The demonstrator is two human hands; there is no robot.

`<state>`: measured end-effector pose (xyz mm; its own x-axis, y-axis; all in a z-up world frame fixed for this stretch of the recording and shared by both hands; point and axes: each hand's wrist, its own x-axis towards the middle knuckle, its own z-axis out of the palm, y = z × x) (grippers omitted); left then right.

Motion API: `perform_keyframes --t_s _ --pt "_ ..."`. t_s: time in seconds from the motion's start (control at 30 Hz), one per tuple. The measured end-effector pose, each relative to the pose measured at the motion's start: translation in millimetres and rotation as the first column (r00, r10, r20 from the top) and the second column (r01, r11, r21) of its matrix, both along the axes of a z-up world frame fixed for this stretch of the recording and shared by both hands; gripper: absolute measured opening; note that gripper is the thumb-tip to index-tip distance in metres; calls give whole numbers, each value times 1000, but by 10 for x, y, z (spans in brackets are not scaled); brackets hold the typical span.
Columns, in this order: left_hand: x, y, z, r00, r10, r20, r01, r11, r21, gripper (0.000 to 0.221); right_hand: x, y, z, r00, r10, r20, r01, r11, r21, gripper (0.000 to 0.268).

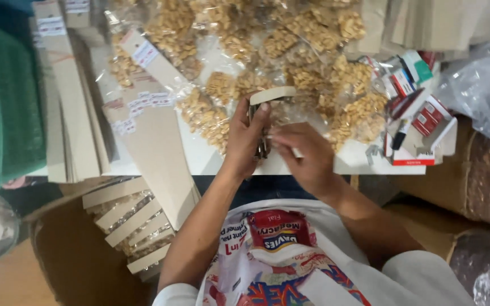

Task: Stapling small plastic bags containing nuts onto cardboard strips for retail display.

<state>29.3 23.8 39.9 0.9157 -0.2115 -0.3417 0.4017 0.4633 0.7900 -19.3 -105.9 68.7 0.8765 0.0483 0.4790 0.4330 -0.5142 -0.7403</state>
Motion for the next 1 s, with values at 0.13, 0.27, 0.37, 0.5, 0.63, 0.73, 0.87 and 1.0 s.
perform_keyframes --t_s 0.13,0.27,0.37,0.5,0.63,0.73,0.87,1.0 --pt "82 92 19 995 96 36 -98 993 72 38 50 182 -25 992 74 100 -67 995 -73 16" --pt "119 147 -79 988 95 118 -115 978 176 44 72 159 -39 983 174 57 -169 983 -77 13" --pt "123 151 -147 991 37 130 -54 990 131 45 160 136 69 982 186 3 -186 982 -9 13" --pt "163 156 -164 993 33 114 -36 999 21 40 201 116 70 954 294 -54 -285 950 128 36" --pt "142 222 -17 993 36 115 -36 999 -2 39 297 56 55 977 197 -74 -174 954 245 46" --pt "124 223 -140 992 31 122 -30 1000 -8 44 483 -7 144 959 40 281 -21 997 -70 60" --pt "112 248 -193 992 122 45 -119 991 -65 50 543 172 -33 962 230 -148 -168 925 342 41" --pt "139 320 149 880 229 417 -391 847 361 56 575 477 -219 851 329 -409 -122 882 455 55"
